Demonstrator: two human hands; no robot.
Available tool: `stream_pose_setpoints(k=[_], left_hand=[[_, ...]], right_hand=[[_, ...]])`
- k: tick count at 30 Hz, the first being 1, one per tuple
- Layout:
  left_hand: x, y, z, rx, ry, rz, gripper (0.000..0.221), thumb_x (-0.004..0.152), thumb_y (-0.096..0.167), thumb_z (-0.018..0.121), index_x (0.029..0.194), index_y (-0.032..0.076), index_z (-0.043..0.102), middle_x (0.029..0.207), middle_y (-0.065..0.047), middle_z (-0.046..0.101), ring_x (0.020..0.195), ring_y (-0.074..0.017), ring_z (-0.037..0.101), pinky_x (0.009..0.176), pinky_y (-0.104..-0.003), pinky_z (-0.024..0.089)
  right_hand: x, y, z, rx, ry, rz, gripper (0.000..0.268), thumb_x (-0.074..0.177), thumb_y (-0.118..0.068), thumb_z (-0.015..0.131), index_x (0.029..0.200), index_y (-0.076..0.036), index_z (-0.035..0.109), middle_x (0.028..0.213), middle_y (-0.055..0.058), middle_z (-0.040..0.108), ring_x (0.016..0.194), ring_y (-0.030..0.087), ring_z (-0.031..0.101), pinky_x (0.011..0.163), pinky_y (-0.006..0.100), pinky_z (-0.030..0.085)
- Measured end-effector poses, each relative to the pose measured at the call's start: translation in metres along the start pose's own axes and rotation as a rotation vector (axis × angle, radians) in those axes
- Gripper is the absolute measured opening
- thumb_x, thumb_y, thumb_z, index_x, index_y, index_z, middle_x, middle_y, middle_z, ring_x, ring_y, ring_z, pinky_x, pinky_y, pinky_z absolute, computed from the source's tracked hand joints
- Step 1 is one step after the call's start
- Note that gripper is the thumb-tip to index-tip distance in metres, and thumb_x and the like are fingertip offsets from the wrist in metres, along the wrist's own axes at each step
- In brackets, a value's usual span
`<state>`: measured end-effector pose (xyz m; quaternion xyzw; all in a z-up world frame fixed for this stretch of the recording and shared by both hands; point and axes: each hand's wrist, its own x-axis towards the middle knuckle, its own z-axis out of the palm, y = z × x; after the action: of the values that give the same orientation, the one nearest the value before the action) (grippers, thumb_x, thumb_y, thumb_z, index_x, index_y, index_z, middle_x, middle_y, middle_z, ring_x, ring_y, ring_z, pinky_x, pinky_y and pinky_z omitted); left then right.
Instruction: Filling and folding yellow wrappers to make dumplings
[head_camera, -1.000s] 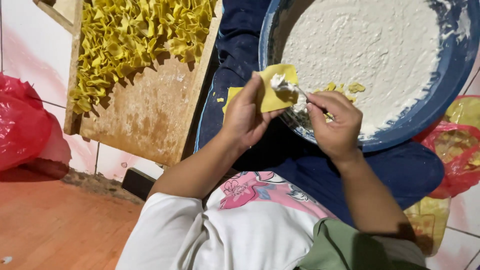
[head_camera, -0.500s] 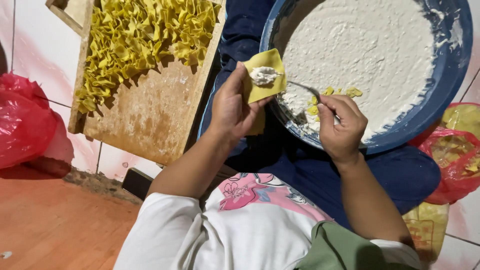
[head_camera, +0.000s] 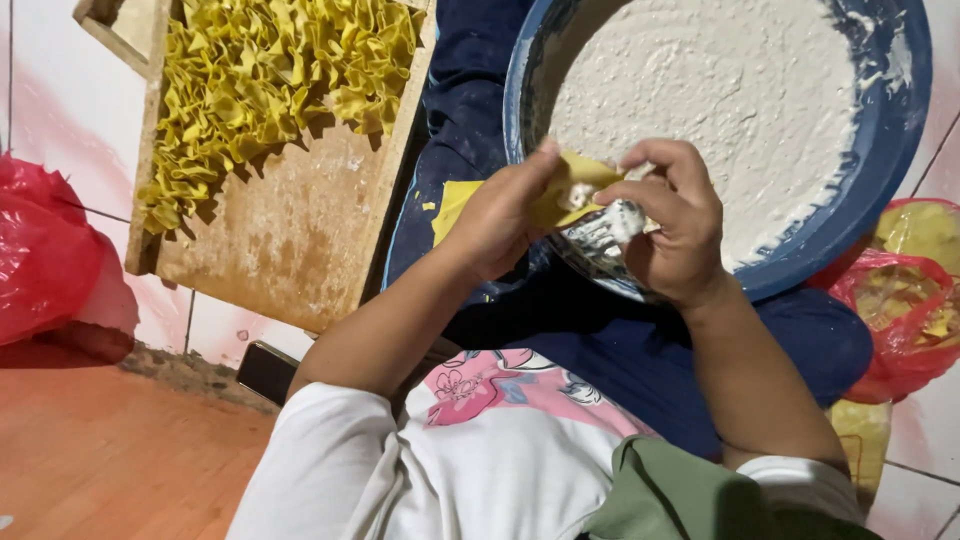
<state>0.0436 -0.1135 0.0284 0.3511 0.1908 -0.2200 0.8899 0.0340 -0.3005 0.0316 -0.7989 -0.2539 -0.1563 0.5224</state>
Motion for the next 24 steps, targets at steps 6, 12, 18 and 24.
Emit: stream_pose_setpoints(k=[6, 12, 18, 24], left_hand=[[0.023, -0.03, -0.029, 0.163, -0.192, 0.026, 0.042, 0.101, 0.037, 0.06, 0.08, 0.003, 0.072, 0.066, -0.006, 0.056, 0.056, -0.0111, 0.058, 0.052, -0.025, 0.053], [0.023, -0.022, -0.033, 0.191, -0.19, -0.035, 0.053, 0.104, 0.039, 0.055, 0.13, -0.006, 0.062, 0.099, -0.017, 0.071, 0.086, -0.016, 0.07, 0.075, -0.023, 0.059], [0.004, -0.012, -0.026, -0.069, -0.177, -0.124, 0.047, 0.104, 0.018, 0.052, 0.143, -0.006, 0.049, 0.131, -0.027, 0.065, 0.107, -0.0292, 0.072, 0.09, -0.034, 0.062], [0.004, -0.048, -0.034, 0.029, -0.171, 0.031, 0.04, 0.096, 0.023, 0.076, 0.128, 0.0, 0.067, 0.116, -0.012, 0.074, 0.104, -0.0228, 0.074, 0.095, -0.034, 0.061]], right_hand=[[0.007, -0.014, 0.002, -0.016, -0.071, 0.025, 0.009, 0.097, -0.009, 0.08, 0.092, -0.004, 0.076, 0.101, 0.015, 0.071, 0.083, 0.036, 0.072, 0.076, 0.042, 0.057], [0.006, -0.021, 0.0, 0.002, -0.116, 0.124, 0.016, 0.091, 0.002, 0.085, 0.106, 0.003, 0.078, 0.096, 0.019, 0.071, 0.084, 0.038, 0.073, 0.074, 0.042, 0.057], [-0.005, -0.008, -0.007, 0.022, -0.024, 0.122, 0.006, 0.098, 0.004, 0.081, 0.101, 0.005, 0.075, 0.096, 0.02, 0.069, 0.083, 0.037, 0.071, 0.075, 0.042, 0.056], [-0.007, -0.004, -0.006, 0.038, -0.029, 0.137, 0.007, 0.096, 0.003, 0.082, 0.1, 0.005, 0.076, 0.094, 0.021, 0.07, 0.083, 0.037, 0.071, 0.072, 0.043, 0.055]])
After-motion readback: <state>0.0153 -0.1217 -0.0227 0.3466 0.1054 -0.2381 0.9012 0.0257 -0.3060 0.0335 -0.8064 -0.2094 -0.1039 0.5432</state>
